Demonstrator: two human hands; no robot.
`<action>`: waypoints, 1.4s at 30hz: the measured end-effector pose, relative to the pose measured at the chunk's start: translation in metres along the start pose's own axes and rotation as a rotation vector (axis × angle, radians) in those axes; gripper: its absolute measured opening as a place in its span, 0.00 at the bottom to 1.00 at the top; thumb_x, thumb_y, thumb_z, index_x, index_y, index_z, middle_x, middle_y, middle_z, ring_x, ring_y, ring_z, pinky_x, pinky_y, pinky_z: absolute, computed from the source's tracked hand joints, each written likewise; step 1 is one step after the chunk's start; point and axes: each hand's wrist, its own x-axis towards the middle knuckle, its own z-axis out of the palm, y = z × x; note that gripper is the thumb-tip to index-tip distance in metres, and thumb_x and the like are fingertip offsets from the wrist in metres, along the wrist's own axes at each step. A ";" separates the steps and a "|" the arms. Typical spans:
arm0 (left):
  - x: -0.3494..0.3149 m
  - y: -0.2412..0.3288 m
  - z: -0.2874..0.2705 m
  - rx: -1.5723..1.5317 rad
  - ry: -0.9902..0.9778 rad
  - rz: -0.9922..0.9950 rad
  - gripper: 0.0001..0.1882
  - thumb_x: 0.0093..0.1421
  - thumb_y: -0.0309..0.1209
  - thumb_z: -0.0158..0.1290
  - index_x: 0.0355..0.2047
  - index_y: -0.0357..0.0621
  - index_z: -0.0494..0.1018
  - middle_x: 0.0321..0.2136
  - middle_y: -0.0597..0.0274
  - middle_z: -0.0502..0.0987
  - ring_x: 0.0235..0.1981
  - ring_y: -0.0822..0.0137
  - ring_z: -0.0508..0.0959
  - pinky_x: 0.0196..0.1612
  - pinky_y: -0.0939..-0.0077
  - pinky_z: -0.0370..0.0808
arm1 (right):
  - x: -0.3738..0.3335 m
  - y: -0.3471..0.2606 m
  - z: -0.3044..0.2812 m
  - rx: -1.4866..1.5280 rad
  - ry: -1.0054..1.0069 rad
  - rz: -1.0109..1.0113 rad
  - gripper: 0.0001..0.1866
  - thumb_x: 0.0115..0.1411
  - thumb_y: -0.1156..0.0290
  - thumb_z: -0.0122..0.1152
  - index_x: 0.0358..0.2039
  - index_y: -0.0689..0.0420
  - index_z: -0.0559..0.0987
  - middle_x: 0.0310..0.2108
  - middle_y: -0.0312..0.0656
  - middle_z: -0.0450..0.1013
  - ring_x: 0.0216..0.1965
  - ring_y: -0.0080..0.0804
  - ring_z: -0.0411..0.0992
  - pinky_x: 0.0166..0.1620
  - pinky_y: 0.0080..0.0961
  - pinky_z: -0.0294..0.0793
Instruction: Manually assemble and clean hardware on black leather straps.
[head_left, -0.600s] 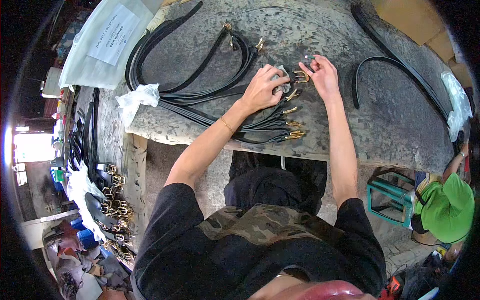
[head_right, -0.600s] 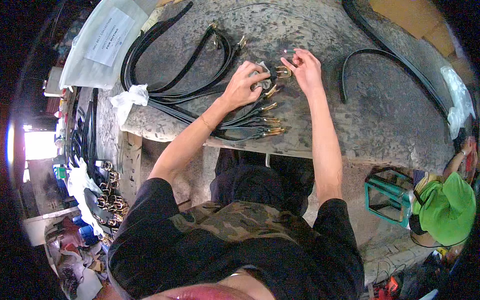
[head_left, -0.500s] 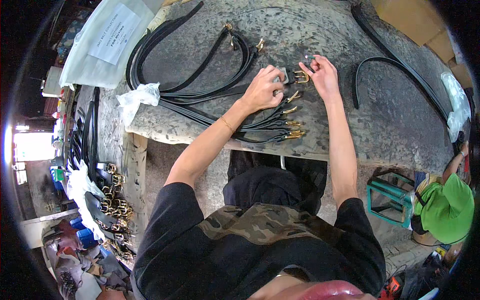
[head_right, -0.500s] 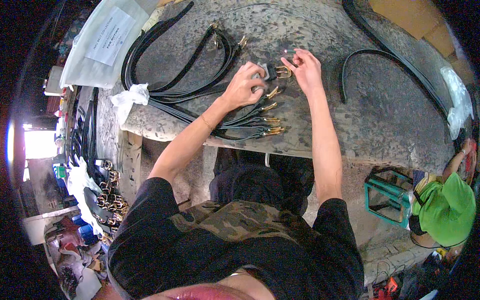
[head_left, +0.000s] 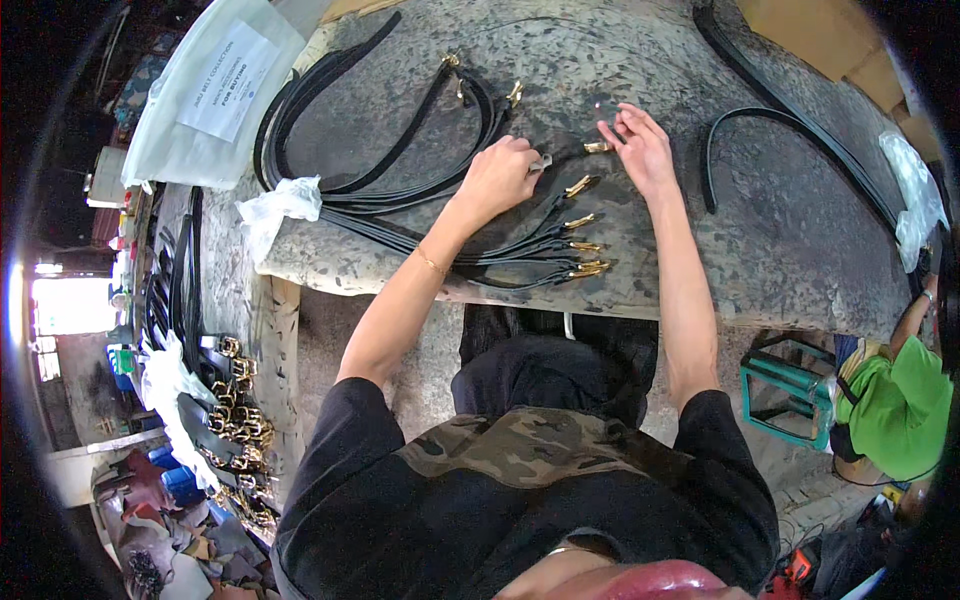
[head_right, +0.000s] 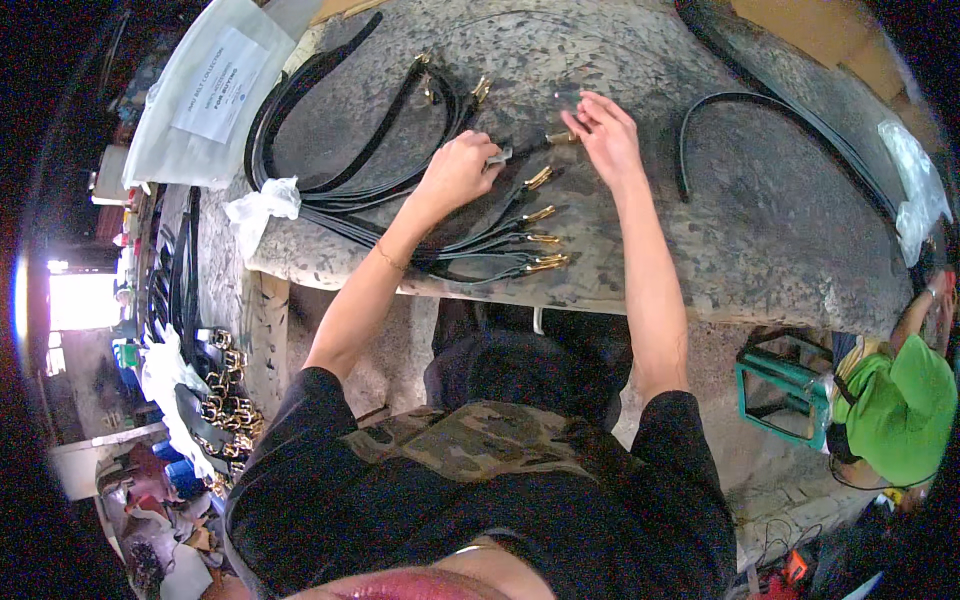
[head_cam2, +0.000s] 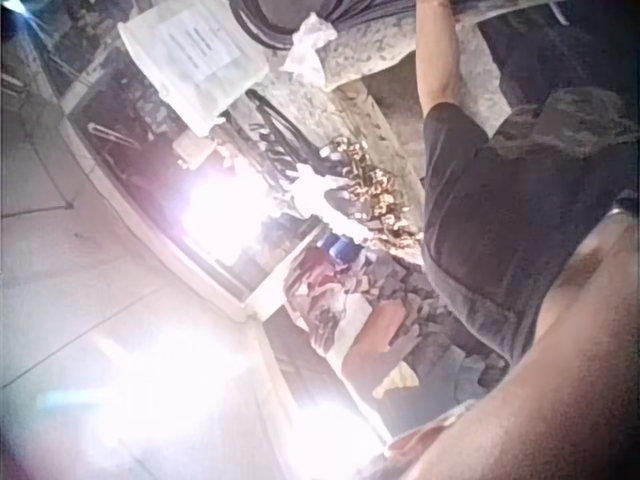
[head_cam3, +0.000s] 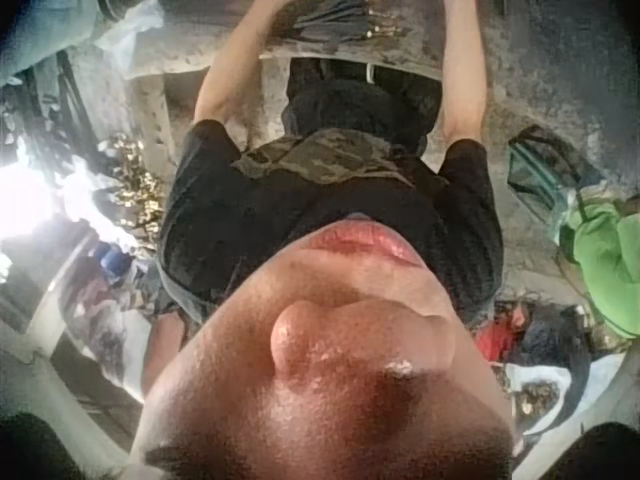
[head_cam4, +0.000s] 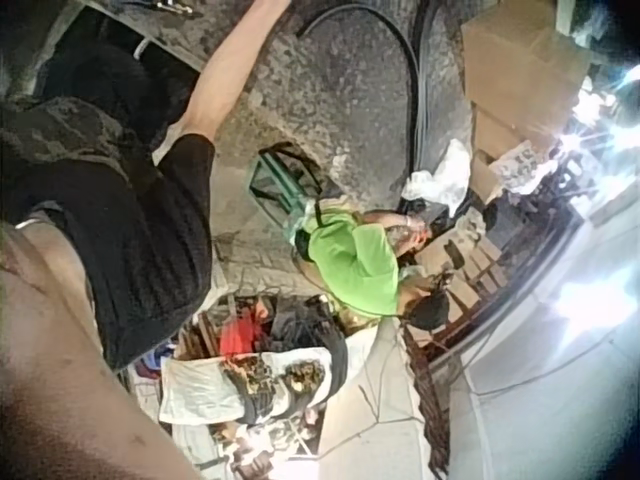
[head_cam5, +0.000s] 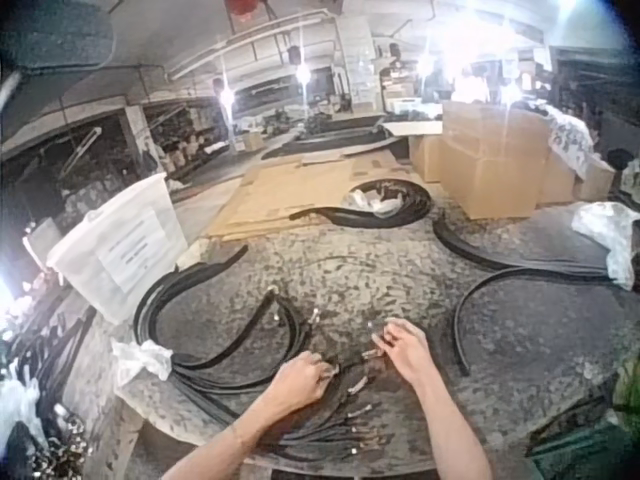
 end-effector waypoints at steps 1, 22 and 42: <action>0.001 -0.004 -0.002 0.004 0.002 -0.005 0.12 0.56 0.35 0.58 0.33 0.36 0.79 0.29 0.51 0.77 0.35 0.51 0.77 0.38 0.63 0.75 | -0.001 -0.001 0.001 -0.008 0.021 -0.001 0.12 0.62 0.78 0.57 0.46 0.64 0.77 0.32 0.38 0.74 0.34 0.23 0.72 0.57 0.43 0.73; -0.014 0.003 0.008 0.121 0.176 0.187 0.07 0.50 0.31 0.59 0.20 0.43 0.76 0.28 0.64 0.76 0.38 0.63 0.73 0.40 0.67 0.69 | -0.010 -0.012 0.024 -0.085 -0.097 -0.021 0.10 0.63 0.75 0.57 0.44 0.63 0.77 0.38 0.42 0.76 0.37 0.25 0.73 0.47 0.29 0.75; 0.005 -0.020 0.030 -0.242 0.228 -0.130 0.14 0.53 0.37 0.61 0.37 0.44 0.81 0.36 0.59 0.78 0.32 0.55 0.80 0.36 0.66 0.76 | 0.024 0.039 0.029 -0.236 -0.017 -0.053 0.09 0.62 0.80 0.57 0.42 0.69 0.77 0.29 0.38 0.71 0.32 0.22 0.71 0.55 0.42 0.78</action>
